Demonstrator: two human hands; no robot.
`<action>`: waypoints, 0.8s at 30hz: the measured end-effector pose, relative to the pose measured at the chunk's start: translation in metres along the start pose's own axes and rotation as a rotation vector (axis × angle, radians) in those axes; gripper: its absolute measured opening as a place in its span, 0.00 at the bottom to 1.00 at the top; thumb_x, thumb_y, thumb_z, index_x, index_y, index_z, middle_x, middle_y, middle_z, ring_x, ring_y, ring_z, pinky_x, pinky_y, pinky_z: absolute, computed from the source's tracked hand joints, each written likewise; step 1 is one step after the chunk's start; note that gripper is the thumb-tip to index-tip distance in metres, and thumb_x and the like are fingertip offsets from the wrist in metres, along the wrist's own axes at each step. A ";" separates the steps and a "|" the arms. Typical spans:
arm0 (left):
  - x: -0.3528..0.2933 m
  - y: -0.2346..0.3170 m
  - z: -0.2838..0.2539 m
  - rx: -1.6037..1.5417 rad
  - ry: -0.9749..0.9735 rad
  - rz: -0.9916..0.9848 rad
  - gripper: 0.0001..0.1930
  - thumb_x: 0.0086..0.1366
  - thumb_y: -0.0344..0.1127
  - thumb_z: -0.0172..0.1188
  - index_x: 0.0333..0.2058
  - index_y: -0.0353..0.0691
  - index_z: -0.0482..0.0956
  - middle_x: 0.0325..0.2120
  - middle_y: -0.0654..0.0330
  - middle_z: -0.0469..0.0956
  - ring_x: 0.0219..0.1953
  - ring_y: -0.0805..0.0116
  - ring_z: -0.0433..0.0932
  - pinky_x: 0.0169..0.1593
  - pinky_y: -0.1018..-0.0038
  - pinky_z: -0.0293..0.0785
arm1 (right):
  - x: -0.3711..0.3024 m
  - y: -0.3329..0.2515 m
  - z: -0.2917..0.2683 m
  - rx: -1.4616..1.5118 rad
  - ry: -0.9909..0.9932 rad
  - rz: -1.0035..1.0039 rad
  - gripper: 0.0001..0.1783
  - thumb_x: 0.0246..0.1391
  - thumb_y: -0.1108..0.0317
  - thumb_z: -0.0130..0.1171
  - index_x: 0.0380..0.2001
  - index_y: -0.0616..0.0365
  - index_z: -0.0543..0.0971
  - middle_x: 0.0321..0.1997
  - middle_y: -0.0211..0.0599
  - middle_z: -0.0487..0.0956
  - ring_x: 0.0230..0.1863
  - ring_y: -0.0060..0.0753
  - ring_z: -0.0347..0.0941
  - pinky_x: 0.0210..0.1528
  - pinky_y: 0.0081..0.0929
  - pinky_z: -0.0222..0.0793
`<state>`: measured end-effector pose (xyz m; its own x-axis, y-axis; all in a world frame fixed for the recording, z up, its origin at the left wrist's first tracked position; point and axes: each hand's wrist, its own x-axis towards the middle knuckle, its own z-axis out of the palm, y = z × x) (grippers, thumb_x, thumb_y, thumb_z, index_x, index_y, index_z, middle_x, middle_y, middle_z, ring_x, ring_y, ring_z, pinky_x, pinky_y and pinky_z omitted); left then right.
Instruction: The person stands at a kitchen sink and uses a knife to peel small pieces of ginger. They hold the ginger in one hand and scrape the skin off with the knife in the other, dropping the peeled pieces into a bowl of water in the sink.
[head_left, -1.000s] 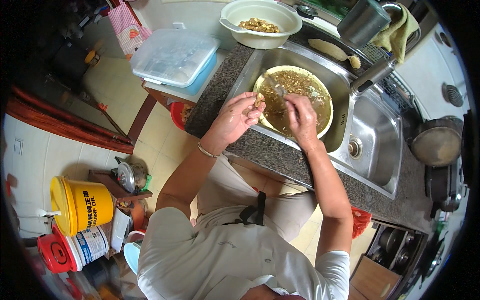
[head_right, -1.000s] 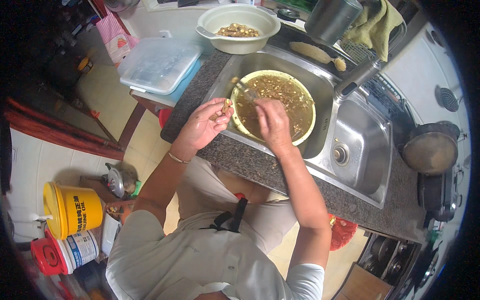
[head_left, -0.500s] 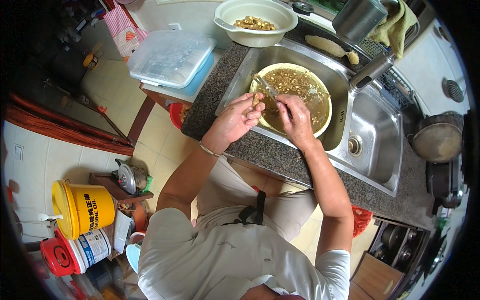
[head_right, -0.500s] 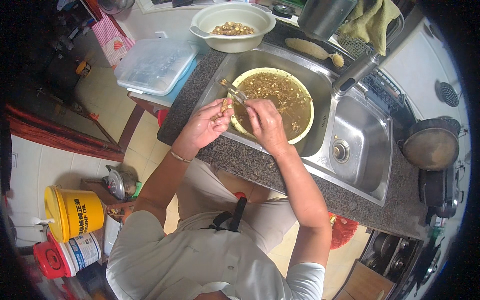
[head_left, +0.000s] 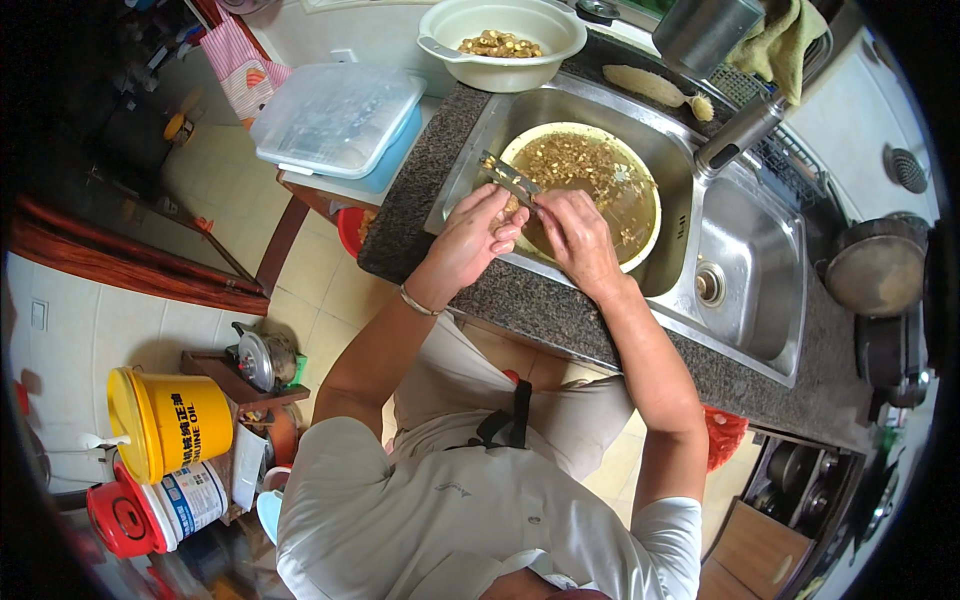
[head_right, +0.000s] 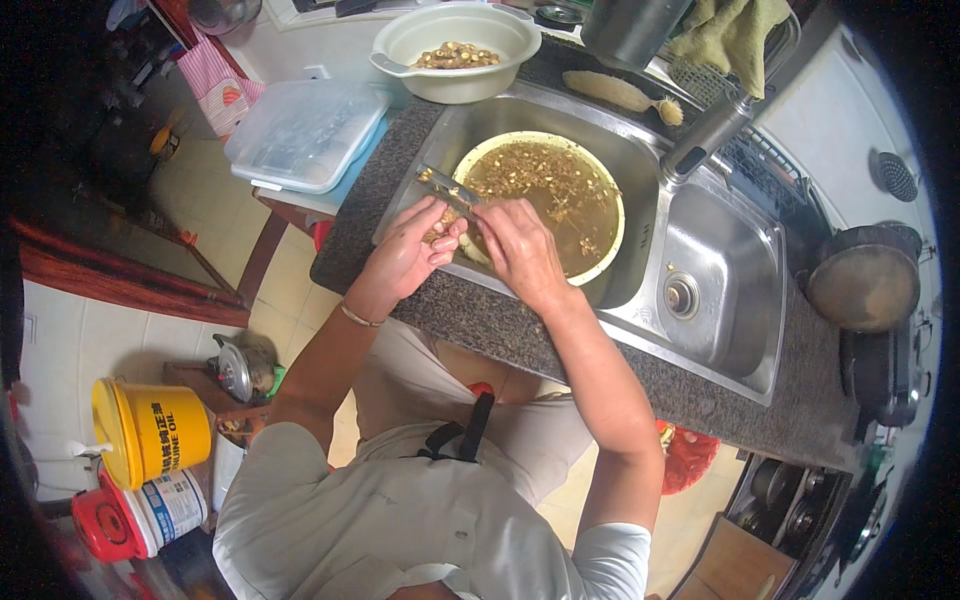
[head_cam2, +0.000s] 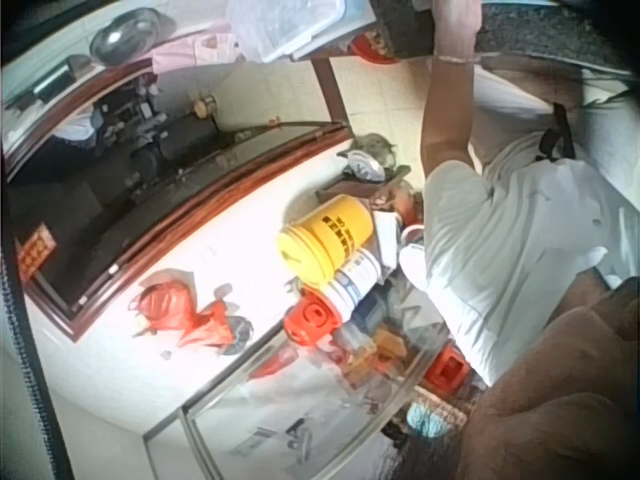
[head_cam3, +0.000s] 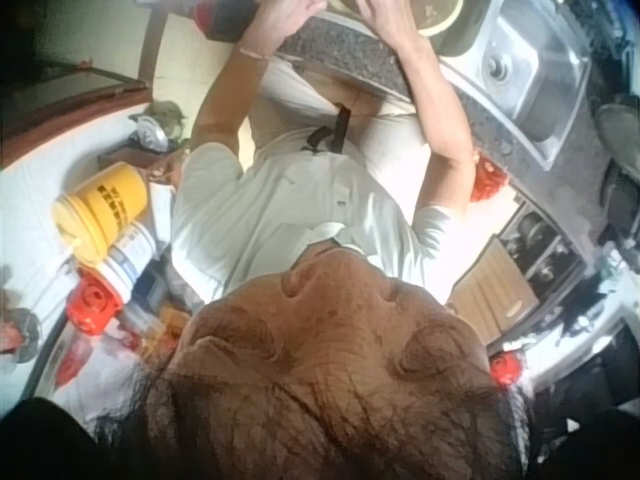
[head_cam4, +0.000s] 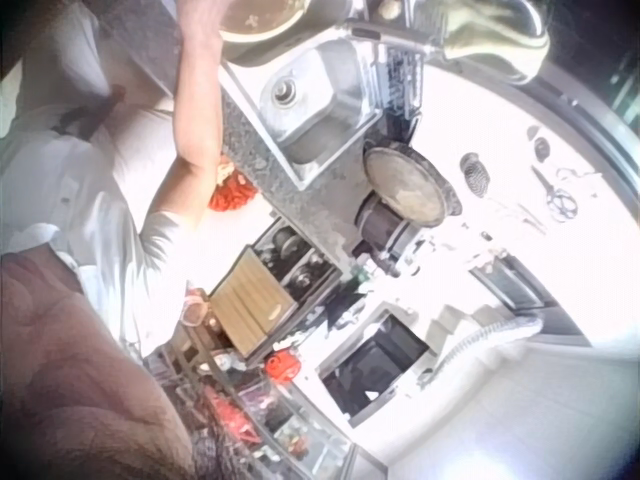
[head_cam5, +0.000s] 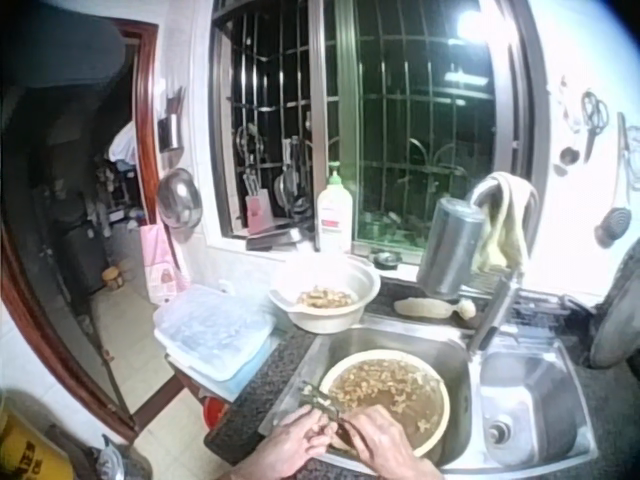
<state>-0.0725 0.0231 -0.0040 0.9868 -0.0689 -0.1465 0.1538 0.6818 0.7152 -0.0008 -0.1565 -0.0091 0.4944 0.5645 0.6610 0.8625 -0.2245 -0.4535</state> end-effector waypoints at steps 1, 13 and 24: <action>0.000 0.000 0.000 0.010 0.004 0.003 0.08 0.75 0.38 0.46 0.43 0.41 0.71 0.33 0.60 0.73 0.25 0.80 0.64 0.27 0.84 0.61 | 0.000 0.000 -0.001 -0.012 -0.005 -0.002 0.13 0.50 0.80 0.60 0.41 0.62 0.77 0.40 0.44 0.77 0.44 0.49 0.75 0.44 0.41 0.73; 0.001 0.005 -0.022 -0.200 -0.077 -0.091 0.14 0.71 0.35 0.49 0.52 0.38 0.71 0.36 0.59 0.74 0.28 0.77 0.65 0.30 0.82 0.64 | 0.001 0.003 0.001 0.031 0.075 0.054 0.09 0.54 0.78 0.60 0.40 0.63 0.78 0.38 0.47 0.79 0.42 0.50 0.76 0.45 0.41 0.73; 0.001 -0.002 -0.024 -0.145 -0.072 -0.016 0.09 0.74 0.36 0.47 0.46 0.40 0.72 0.37 0.60 0.74 0.29 0.78 0.65 0.32 0.82 0.64 | 0.001 -0.003 0.000 0.016 0.023 0.009 0.10 0.54 0.78 0.61 0.41 0.63 0.77 0.39 0.46 0.79 0.40 0.48 0.76 0.44 0.37 0.73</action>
<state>-0.0735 0.0389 -0.0221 0.9862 -0.1289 -0.1038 0.1655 0.7780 0.6061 -0.0029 -0.1552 -0.0077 0.5050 0.5441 0.6700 0.8561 -0.2168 -0.4692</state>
